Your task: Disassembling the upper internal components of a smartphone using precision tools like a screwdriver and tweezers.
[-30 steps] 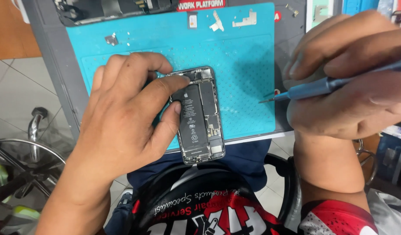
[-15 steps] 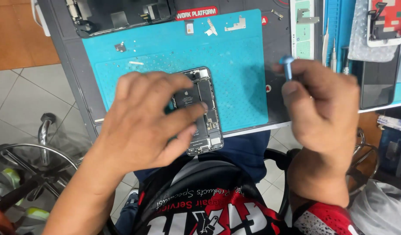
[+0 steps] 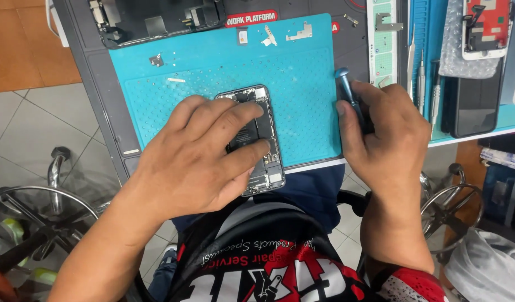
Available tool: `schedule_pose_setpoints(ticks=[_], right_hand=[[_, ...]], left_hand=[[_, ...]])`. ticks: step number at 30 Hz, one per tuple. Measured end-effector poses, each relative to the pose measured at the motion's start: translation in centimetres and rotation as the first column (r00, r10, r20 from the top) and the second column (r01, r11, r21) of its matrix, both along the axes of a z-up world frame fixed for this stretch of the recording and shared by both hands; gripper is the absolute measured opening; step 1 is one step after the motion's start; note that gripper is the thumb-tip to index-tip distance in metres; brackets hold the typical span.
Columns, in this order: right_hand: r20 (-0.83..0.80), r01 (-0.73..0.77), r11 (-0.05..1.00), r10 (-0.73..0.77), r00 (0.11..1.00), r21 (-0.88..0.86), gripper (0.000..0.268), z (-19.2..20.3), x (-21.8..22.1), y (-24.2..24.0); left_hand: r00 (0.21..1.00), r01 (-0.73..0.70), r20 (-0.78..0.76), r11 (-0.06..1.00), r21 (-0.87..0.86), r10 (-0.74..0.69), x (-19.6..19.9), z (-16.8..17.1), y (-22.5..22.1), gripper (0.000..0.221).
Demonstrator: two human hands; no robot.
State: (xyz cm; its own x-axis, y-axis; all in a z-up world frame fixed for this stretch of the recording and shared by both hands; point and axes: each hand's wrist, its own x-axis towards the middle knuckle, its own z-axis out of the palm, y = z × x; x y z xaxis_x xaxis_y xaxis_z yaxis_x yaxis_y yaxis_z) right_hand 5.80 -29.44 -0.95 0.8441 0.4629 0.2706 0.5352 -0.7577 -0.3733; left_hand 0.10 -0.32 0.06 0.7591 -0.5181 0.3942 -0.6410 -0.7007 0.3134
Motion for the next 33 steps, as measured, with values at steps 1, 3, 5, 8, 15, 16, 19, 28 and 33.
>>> schedule_pose_setpoints(ticks=[1, 3, 5, 8, 15, 16, 19, 28, 33], right_hand=[[0.001, 0.004, 1.0, -0.004, 1.0, -0.001, 0.024, -0.1, -0.1, -0.1], [0.022, -0.012, 0.999, 0.011, 1.0, 0.051, 0.025, -0.4, -0.1, -0.3], [0.051, -0.022, 0.997, 0.019, 0.999, 0.069, 0.027, -0.5, 0.0, -0.4], [0.071, -0.072, 0.99, 0.064, 0.995, 0.123, 0.026, -0.2, 0.2, -0.2], [0.162, -0.071, 0.997, 0.074, 0.984, -0.03, 0.018, 0.0, -0.3, 2.3], [0.165, -0.065, 0.997, 0.069, 0.984, -0.031, 0.018, 0.1, -0.4, 2.3], [0.166, -0.042, 0.999, 0.043, 0.985, -0.006, 0.013, 0.3, -0.3, 2.1], [0.077, 0.167, 0.983, -0.173, 0.982, 0.08, 0.022, 2.0, 0.9, -7.5], [-0.143, 0.227, 0.954, -0.257, 0.956, -0.196, 0.016, 2.9, -0.3, -9.9]], left_hand=[[1.0, 0.004, 0.001, 1.0, -0.001, -0.004, 0.0, 0.0, 0.0, 0.02], [0.999, -0.01, -0.046, 0.999, -0.052, 0.008, 0.0, 0.1, 0.0, 0.023], [0.997, -0.039, -0.073, 0.996, -0.086, 0.033, -0.1, 0.1, 0.0, 0.023], [0.992, -0.07, -0.118, 0.989, -0.131, 0.055, -0.2, 0.0, 0.2, 0.024], [0.953, -0.067, -0.301, 0.993, -0.093, 0.036, -0.2, 1.4, 0.6, 0.085], [0.954, -0.062, -0.298, 0.994, -0.094, 0.031, -0.2, 1.3, 0.6, 0.085], [0.931, -0.04, -0.365, 0.999, -0.02, 0.03, -0.4, 1.0, 0.6, 0.107], [0.954, -0.056, -0.295, 0.998, -0.011, 0.05, -0.7, 0.4, 0.6, 0.108], [0.952, -0.064, -0.302, 0.998, -0.023, 0.054, -0.6, 0.5, 0.6, 0.109]])
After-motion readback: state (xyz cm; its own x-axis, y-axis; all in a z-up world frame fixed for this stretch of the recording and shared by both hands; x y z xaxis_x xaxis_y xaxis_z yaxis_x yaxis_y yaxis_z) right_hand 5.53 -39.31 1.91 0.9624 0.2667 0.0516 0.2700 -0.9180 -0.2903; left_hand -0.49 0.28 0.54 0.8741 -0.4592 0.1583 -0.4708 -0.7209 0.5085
